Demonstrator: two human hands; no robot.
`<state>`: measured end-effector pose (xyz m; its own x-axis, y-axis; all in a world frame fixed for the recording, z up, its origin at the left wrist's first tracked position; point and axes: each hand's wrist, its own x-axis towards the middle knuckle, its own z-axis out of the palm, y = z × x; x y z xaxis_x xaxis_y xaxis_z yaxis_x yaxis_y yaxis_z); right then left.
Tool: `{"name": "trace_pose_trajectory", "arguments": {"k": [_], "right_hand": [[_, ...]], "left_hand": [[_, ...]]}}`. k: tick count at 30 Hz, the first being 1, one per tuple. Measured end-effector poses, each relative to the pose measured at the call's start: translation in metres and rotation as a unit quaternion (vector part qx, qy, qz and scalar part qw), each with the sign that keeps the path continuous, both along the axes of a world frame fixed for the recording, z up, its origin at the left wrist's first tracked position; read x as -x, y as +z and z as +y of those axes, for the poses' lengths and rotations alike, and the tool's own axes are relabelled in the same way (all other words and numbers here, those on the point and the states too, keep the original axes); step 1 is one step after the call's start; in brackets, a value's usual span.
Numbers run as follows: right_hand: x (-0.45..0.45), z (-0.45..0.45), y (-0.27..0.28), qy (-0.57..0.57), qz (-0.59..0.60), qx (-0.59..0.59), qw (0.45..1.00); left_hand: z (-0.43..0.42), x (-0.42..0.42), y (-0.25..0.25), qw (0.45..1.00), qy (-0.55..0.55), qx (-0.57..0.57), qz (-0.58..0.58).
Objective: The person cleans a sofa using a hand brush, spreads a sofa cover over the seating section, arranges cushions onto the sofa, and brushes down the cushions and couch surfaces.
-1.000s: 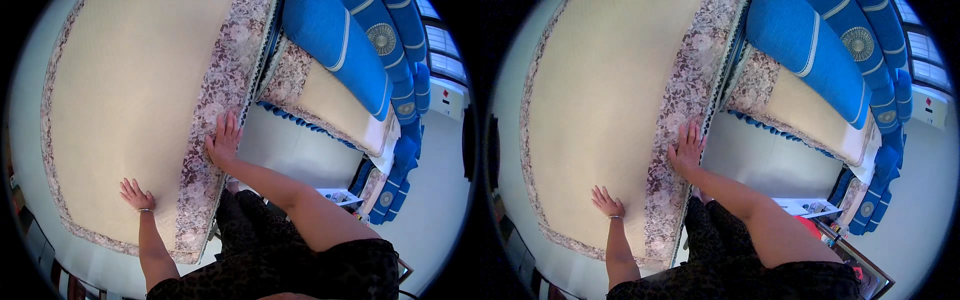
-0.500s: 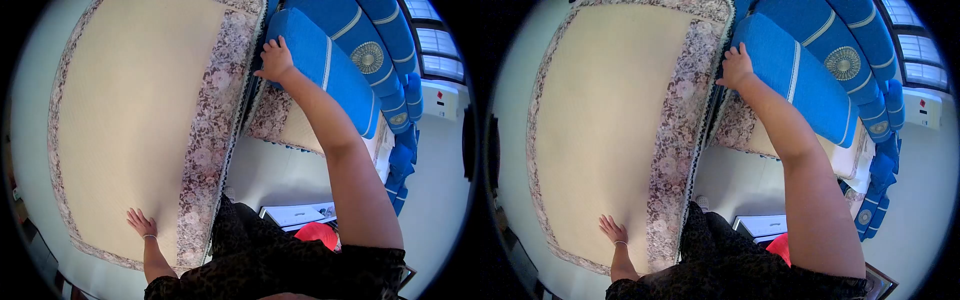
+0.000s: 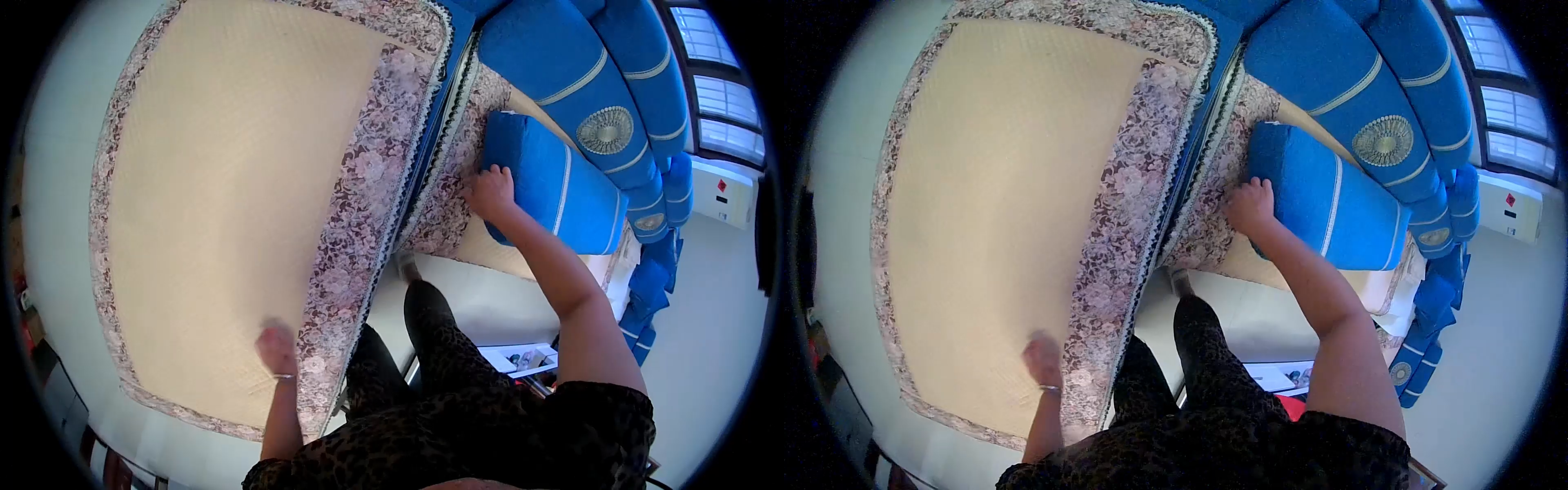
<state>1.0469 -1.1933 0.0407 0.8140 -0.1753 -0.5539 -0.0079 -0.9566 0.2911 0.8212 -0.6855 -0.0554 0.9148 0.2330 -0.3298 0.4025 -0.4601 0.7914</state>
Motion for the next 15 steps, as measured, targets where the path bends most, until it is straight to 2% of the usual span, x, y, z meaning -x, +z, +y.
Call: {"name": "trace_pose_trajectory", "arguments": {"k": [1, 2, 3, 4, 5, 8, 9, 11, 14, 15], "right_hand": [[-0.019, -0.006, -0.011, -0.03, -0.054, -0.046, 0.997], [-0.045, -0.01, -0.017, -0.041, -0.113, -0.102, 0.988], [-0.073, -0.016, -0.022, -0.053, -0.169, -0.158, 0.972], [-0.102, -0.027, -0.034, -0.078, -0.214, -0.179, 0.957], [-0.132, -0.039, -0.049, -0.129, -0.232, -0.179, 0.947], [-0.228, -0.091, -0.1, -0.227, -0.242, -0.213, 0.919], [-0.251, -0.105, -0.118, -0.253, -0.264, -0.218, 0.905], [-0.283, -0.105, -0.112, -0.332, -0.248, -0.289, 0.863], [-0.316, -0.108, -0.158, -0.328, -0.34, -0.162, 0.866], [-0.317, -0.111, -0.164, -0.312, -0.322, -0.184, 0.875]], "left_hand": [[-0.021, -0.002, -0.008, 0.939, -0.239, -0.224, -0.106], [-0.058, -0.015, 0.005, 0.979, -0.178, -0.096, -0.012], [-0.085, -0.021, -0.003, 0.972, -0.221, -0.077, 0.006], [-0.119, -0.034, 0.001, 0.964, -0.239, -0.102, -0.062], [-0.149, -0.045, 0.003, 0.967, -0.231, -0.1, -0.044], [-0.204, -0.074, 0.008, 0.945, -0.229, -0.233, -0.015], [-0.212, -0.069, -0.008, 0.951, -0.211, -0.227, 0.012], [-0.224, -0.069, -0.01, 0.946, -0.185, -0.267, 0.008], [-0.24, -0.07, -0.013, 0.941, -0.174, -0.289, 0.02], [-0.241, -0.069, -0.014, 0.943, -0.174, -0.282, 0.019]]}}
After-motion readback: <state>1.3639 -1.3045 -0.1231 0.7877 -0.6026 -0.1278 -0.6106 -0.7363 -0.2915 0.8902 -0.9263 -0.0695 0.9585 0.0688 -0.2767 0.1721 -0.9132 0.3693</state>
